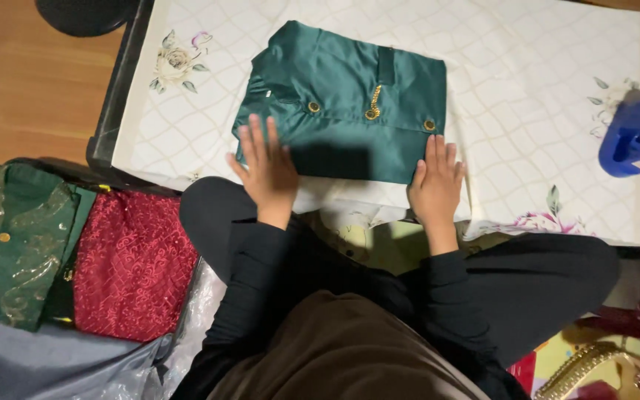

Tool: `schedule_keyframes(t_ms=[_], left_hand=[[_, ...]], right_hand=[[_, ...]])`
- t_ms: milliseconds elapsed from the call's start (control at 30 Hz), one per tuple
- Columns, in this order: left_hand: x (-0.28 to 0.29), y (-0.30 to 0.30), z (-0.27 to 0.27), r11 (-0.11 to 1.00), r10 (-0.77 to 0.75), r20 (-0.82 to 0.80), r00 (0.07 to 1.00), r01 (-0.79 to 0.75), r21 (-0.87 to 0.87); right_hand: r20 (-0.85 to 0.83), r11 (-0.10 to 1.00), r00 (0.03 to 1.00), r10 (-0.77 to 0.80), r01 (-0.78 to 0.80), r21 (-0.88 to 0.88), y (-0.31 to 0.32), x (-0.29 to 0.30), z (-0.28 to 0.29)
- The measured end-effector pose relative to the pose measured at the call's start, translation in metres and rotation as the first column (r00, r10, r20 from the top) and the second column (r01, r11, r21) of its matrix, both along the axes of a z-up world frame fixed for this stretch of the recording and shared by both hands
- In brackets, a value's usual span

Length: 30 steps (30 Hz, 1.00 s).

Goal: Folding a green satin garment and placing it into a clear plastic bag

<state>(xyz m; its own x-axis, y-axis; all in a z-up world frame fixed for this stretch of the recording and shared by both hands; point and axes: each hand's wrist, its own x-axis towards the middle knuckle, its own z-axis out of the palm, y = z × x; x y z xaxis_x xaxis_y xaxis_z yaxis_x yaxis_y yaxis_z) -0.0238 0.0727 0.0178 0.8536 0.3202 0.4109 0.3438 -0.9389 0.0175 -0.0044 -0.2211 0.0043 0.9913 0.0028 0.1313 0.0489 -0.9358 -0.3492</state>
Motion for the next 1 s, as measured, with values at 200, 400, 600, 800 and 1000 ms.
schedule_keyframes(t_ms=[200,400,600,800,1000], left_hand=[[0.035,-0.032,0.010,0.939,-0.342,0.052,0.938,0.338,0.066],[0.052,-0.076,-0.081,0.658,-0.686,0.189,0.703,0.710,-0.253],[0.009,-0.053,-0.014,0.867,-0.441,0.264,0.858,0.484,-0.123],[0.066,-0.088,-0.006,0.755,-0.582,0.420,0.697,0.654,-0.039],[0.106,-0.117,0.002,0.768,-0.603,0.295,0.741,0.640,-0.037]], right_hand=[[0.540,0.949,0.841,0.032,-0.196,0.249,0.050,0.008,0.034],[0.202,0.945,0.945,0.257,-0.289,0.154,0.069,0.000,0.029],[0.176,0.975,0.963,0.204,-0.216,0.052,0.022,-0.025,0.019],[0.395,0.846,0.918,0.024,-0.229,0.481,0.023,0.032,0.059],[0.056,0.960,0.992,0.115,-0.126,0.250,0.032,0.128,0.007]])
